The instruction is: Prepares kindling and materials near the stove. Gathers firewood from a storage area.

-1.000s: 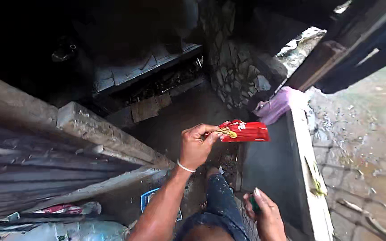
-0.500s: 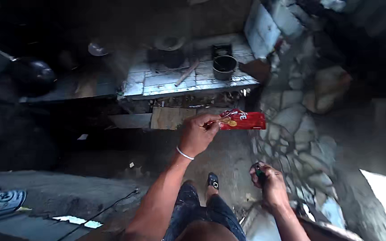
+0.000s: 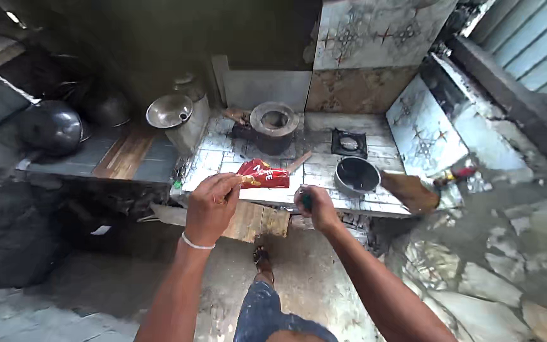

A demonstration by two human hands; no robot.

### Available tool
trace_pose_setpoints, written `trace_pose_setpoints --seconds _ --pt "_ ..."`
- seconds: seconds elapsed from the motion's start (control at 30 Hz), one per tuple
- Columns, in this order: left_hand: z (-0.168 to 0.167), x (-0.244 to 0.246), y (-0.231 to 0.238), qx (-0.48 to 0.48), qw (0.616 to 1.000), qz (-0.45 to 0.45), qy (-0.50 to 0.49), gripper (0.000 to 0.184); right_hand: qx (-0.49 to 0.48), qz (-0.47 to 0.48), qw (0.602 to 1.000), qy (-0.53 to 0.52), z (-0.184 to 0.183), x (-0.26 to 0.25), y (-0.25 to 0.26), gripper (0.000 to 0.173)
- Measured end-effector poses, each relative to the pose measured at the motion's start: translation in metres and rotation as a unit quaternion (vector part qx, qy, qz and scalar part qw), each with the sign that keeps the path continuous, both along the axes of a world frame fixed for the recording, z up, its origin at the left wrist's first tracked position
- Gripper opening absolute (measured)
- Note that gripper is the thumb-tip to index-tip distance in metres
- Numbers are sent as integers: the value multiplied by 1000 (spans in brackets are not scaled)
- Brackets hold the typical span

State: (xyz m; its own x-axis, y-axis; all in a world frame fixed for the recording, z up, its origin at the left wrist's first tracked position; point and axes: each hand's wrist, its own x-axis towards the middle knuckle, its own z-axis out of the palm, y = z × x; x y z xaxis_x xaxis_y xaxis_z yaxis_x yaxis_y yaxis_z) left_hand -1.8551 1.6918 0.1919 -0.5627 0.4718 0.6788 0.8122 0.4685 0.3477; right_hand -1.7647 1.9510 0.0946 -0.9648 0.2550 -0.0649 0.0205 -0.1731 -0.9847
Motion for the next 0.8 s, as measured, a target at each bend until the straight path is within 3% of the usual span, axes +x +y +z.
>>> trace_pose_setpoints --seconds 0.17,0.37,0.6,0.8 --pt "23 -110 45 -59 997 1 47 17 -108 3 992 -62 21 -131 22 56" --pt "30 -198 96 -99 991 34 80 17 -108 19 991 -78 25 -234 64 56" --pt "11 -244 143 -91 988 113 60 19 -113 102 982 -111 3 -308 112 54" --pt "1 -263 179 -103 983 142 52 18 -163 126 966 -154 -9 -340 140 54"
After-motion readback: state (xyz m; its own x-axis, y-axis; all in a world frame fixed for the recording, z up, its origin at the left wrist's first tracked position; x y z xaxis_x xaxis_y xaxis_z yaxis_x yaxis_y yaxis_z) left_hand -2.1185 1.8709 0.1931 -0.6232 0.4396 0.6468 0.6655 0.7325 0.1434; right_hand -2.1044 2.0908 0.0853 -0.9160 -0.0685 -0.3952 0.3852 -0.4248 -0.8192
